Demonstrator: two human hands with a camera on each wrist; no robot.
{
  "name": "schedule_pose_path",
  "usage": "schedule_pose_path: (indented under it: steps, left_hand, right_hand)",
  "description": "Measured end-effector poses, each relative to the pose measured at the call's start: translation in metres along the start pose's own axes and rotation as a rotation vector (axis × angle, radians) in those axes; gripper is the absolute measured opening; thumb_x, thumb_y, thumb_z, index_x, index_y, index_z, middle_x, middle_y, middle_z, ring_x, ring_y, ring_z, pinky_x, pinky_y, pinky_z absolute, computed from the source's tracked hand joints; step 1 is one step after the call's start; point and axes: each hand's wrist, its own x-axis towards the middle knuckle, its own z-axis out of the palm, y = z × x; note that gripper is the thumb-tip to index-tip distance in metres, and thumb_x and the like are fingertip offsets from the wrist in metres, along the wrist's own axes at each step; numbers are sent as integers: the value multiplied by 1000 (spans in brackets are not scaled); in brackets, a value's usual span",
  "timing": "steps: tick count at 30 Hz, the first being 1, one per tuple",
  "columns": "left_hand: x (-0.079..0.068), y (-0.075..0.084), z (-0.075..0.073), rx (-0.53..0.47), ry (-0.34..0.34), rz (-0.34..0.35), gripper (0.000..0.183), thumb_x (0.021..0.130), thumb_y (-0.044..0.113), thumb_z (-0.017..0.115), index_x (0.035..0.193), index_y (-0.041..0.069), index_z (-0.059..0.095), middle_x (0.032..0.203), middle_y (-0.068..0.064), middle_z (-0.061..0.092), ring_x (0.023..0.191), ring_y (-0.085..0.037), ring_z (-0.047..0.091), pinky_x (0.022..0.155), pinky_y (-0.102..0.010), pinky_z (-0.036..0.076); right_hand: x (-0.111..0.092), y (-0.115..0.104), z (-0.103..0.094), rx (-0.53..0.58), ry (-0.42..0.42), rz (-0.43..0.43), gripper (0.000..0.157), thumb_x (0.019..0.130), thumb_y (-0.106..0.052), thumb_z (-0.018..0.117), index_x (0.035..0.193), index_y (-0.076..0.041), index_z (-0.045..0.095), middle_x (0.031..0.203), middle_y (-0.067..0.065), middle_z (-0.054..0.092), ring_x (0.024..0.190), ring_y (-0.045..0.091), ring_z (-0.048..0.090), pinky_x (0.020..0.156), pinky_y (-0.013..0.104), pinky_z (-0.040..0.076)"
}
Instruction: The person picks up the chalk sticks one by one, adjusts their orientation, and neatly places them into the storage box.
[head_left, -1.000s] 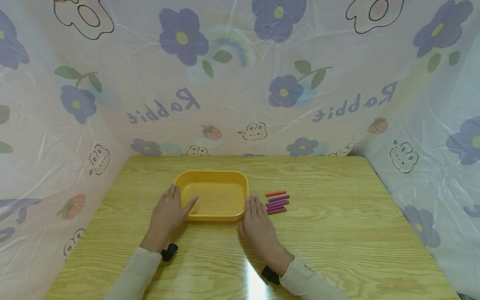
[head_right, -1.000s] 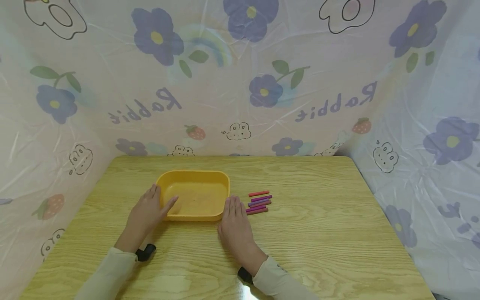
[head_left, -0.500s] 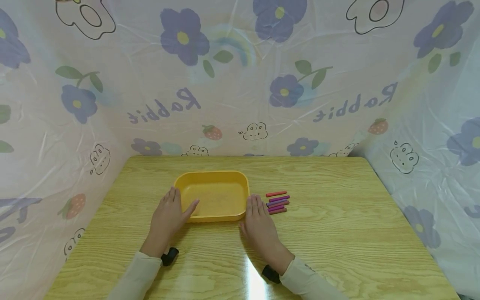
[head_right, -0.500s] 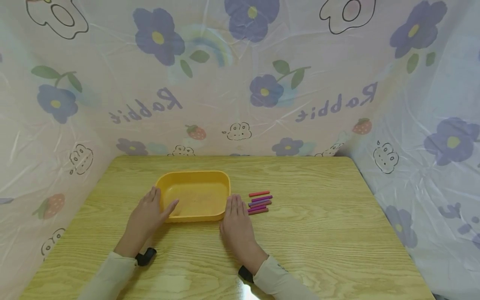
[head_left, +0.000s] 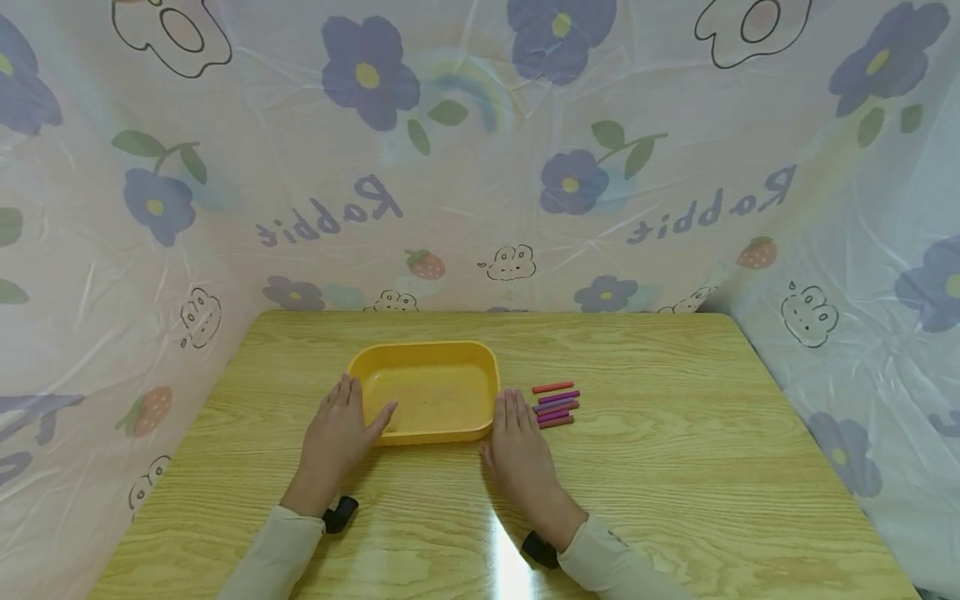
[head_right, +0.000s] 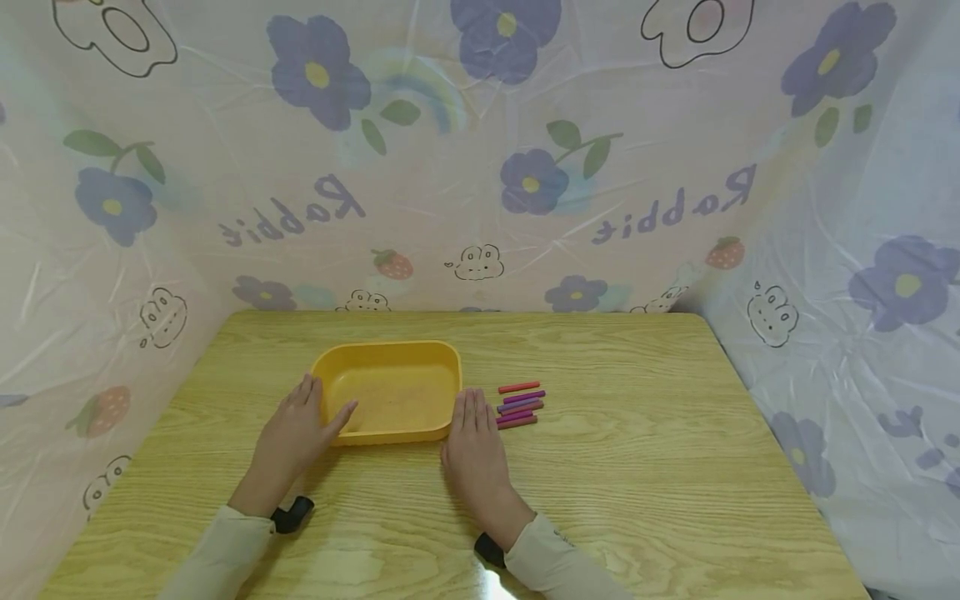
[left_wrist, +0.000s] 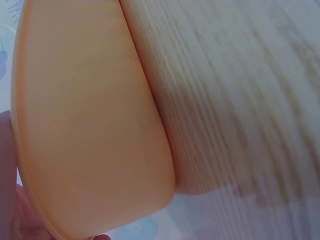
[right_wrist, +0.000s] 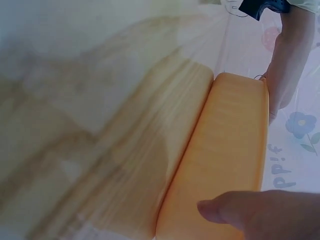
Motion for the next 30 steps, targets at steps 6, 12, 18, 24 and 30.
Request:
schedule_pose_path:
  steps: [6, 12, 18, 24, 30]
  left_hand:
    - [-1, 0, -2, 3, 6, 16, 85, 92, 55, 46, 136, -17, 32, 140, -34, 29, 128, -45, 32, 105, -53, 25]
    - [-2, 1, -5, -8, -7, 17, 86, 92, 58, 41, 136, -16, 32, 142, -33, 28, 128, -45, 32, 106, -53, 25]
    - [-2, 0, -4, -12, 0, 30, 87, 92, 59, 39, 137, -16, 31, 142, -33, 27, 128, -45, 32, 106, -53, 25]
    - [-2, 0, -3, -13, 10, 42, 91, 91, 63, 34, 137, -16, 31, 141, -33, 28, 128, -45, 32, 105, -53, 26]
    - [-3, 1, -3, -18, -4, 42, 89, 92, 61, 38, 137, -16, 31, 142, -33, 28, 129, -45, 31, 105, -54, 26]
  right_hand:
    - [-3, 0, 2, -16, 21, -9, 76, 89, -37, 61, 138, 12, 31, 139, 27, 37, 132, 37, 31, 106, 45, 29]
    - [-7, -2, 1, -6, 39, -11, 74, 89, -36, 60, 137, 13, 33, 138, 28, 39, 131, 38, 33, 106, 45, 30]
    - [-11, -2, -2, 7, 37, -9, 75, 89, -36, 61, 137, 13, 33, 138, 28, 38, 132, 37, 32, 106, 44, 30]
    - [-14, -2, -4, 55, 66, -16, 74, 87, -35, 63, 135, 14, 36, 136, 29, 41, 129, 39, 35, 105, 45, 31]
    - [-17, -1, -3, 59, 52, -15, 75, 87, -36, 63, 135, 14, 36, 136, 29, 40, 130, 39, 34, 105, 44, 32]
